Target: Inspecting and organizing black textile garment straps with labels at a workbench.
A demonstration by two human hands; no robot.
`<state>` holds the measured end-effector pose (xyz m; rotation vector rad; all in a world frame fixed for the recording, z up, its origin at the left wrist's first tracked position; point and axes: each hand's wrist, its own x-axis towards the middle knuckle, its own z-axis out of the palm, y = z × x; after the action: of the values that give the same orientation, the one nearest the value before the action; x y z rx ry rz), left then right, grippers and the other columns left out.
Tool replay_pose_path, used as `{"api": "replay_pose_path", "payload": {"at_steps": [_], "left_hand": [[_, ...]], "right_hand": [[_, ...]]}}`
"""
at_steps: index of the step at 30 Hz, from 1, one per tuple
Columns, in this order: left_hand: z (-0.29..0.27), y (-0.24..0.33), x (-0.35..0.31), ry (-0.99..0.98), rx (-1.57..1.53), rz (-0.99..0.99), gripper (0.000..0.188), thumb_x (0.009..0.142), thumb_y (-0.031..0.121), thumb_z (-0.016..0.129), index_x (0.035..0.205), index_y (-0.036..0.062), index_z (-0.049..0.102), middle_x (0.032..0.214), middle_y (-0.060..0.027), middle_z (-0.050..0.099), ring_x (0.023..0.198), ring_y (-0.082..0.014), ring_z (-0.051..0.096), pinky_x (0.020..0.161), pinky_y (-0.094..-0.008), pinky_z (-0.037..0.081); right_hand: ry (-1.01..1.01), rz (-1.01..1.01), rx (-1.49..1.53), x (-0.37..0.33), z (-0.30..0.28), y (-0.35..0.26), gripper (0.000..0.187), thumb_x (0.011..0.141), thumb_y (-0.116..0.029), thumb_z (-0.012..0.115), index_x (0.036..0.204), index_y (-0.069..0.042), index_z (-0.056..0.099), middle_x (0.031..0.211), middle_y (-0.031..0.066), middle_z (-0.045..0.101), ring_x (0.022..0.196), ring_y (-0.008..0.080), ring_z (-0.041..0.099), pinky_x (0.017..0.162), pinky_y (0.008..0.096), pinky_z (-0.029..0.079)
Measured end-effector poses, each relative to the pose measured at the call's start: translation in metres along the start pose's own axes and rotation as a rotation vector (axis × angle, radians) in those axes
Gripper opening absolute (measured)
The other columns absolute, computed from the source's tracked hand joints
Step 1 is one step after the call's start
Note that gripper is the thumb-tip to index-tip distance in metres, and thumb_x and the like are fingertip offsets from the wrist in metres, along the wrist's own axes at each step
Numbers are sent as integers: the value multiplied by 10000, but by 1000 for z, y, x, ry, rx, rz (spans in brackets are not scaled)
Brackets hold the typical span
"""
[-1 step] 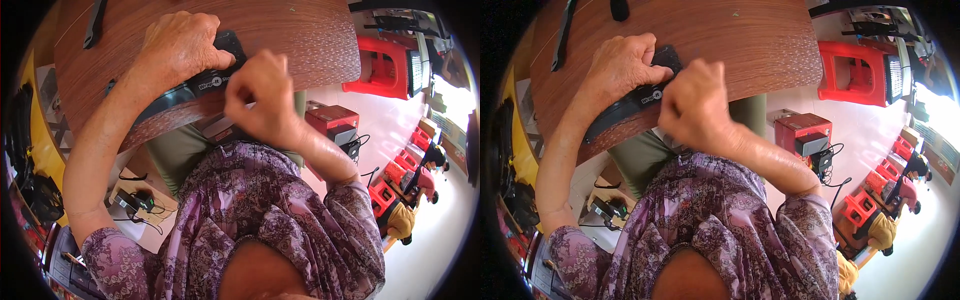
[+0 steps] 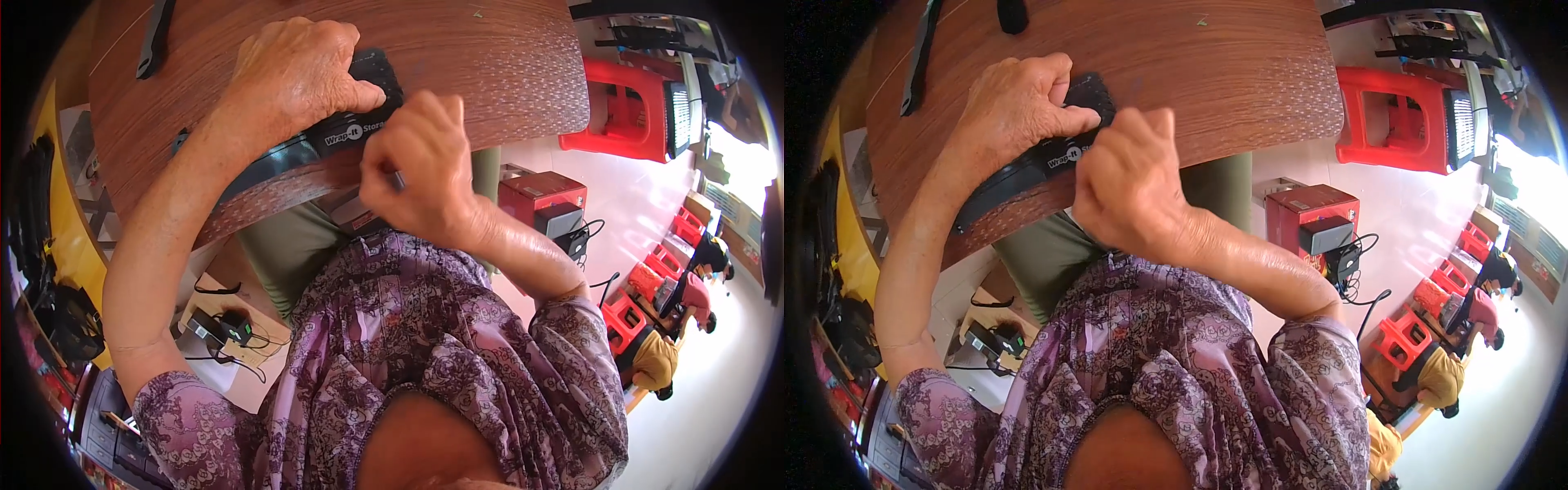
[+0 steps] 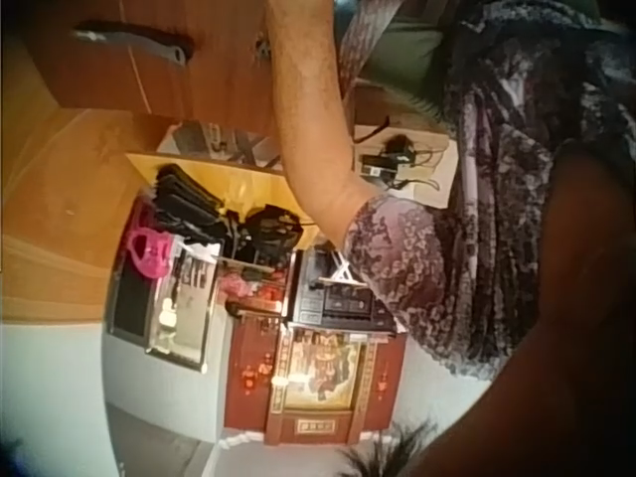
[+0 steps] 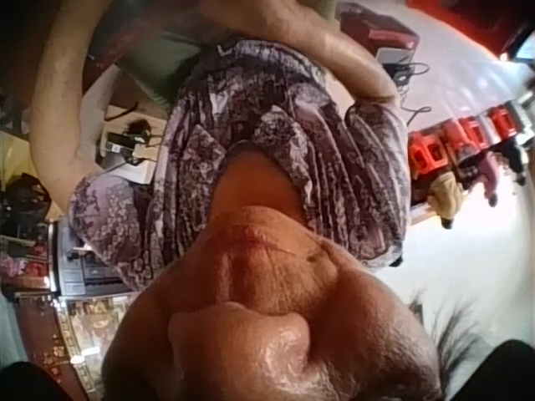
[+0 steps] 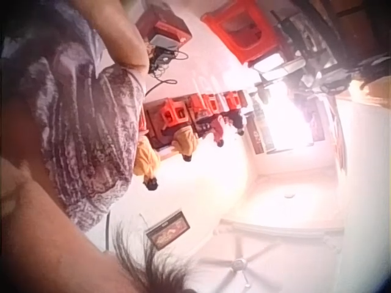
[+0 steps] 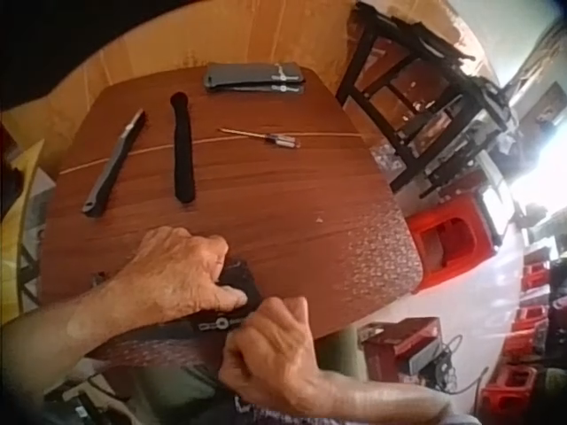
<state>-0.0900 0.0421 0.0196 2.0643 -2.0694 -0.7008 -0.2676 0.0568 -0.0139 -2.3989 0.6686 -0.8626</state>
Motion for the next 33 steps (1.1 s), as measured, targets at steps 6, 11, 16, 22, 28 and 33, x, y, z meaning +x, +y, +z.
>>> {"api": "replay_pose_path", "payload": {"at_steps": [6,11,16,22,28,33], "left_hand": [[2,-4,-3,132,-83,73,421,602,352,750,598,52,455,520,-132,504,521,-305,524,509,-416,385],[-8,5,0,-76,-34,-20,366,608,341,697,722,0,628,702,-207,634,722,-367,630,657,-464,493],[8,-6,-4,186,-53,123,407,620,321,754,596,47,453,512,-126,494,486,-283,506,482,-398,377],[9,-7,-2,187,-73,133,410,621,320,753,596,44,451,516,-133,495,491,-291,507,486,-402,379],[-2,0,0,80,-56,71,361,606,323,735,656,22,542,606,-164,567,604,-320,572,572,-420,439],[6,-5,-3,162,-76,108,403,611,306,756,593,46,449,508,-121,490,491,-284,499,483,-402,370]], "right_hand": [[124,176,-122,5,-28,14,155,654,-78,722,771,-112,626,710,18,534,732,232,489,673,363,335],[85,103,-220,4,-18,19,185,649,-109,734,815,-111,652,745,2,553,757,231,482,697,371,327],[121,-43,-428,-2,-11,9,207,658,-85,730,852,-87,657,770,23,574,759,228,508,697,356,345],[59,18,-402,4,-15,9,192,667,-94,729,832,-93,631,757,15,568,749,214,505,701,361,339],[-70,239,-165,15,-21,16,118,646,-98,690,721,-88,599,722,35,584,759,249,505,699,389,320],[-42,212,-128,20,-15,18,118,594,-51,658,618,-92,550,633,26,552,689,236,499,673,384,311]]}}
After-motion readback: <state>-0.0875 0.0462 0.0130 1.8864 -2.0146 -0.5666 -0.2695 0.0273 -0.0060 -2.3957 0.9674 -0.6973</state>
